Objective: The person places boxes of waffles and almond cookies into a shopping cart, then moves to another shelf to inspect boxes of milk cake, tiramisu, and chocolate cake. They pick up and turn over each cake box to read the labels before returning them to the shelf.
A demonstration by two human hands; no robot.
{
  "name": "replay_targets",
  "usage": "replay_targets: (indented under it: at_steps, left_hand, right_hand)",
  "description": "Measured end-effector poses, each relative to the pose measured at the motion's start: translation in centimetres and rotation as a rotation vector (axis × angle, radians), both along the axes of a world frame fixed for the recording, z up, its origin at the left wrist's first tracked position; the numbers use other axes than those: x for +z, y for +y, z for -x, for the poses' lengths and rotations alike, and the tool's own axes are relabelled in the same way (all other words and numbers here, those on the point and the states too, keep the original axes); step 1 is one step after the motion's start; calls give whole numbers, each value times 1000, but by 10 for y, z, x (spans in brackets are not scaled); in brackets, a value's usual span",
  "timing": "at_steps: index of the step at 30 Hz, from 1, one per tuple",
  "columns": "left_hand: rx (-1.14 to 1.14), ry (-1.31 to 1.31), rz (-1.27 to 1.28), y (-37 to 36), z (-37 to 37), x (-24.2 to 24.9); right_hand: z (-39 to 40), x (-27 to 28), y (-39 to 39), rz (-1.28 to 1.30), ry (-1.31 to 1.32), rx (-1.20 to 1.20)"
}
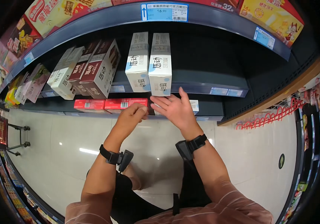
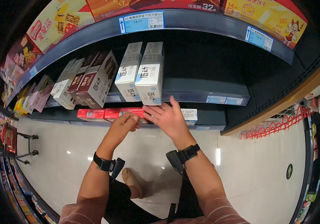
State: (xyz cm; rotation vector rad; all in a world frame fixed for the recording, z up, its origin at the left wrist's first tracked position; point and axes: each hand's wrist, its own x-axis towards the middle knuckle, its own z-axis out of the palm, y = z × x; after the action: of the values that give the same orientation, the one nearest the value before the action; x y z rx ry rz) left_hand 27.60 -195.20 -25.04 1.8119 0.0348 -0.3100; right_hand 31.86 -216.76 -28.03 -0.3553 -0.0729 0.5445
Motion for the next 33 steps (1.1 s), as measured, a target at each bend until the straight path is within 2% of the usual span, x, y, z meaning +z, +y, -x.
replay_targets:
  at_steps: [5,8,11,14,19,22,26,33]
  left_hand:
    - [77,-130,73,-1,8,20]
    - [106,-144,85,3,13,30]
    - [161,-158,101,1,20,37]
    - [143,-181,166,-2,22,41]
    - [86,-298,361,-22,22,39]
    - [71,-338,317,-31,27,35]
    - [94,-249,346,-37,29,28]
    - [230,-168,449,-32,27,18]
  right_hand:
    - [-15,-3,15,15,27,-14]
    - [-15,-5,18,-30,154,-47]
    - [-6,-15,9,-142,78,-12]
    - [13,-8,4,-70,-58,-41]
    - [31,-5,2,176,-143,-63]
    - [39,-4,9,330,-212,-163]
    - [52,-14,20,410,-235,-244]
    - [75,-11,28,559,-324,-224]
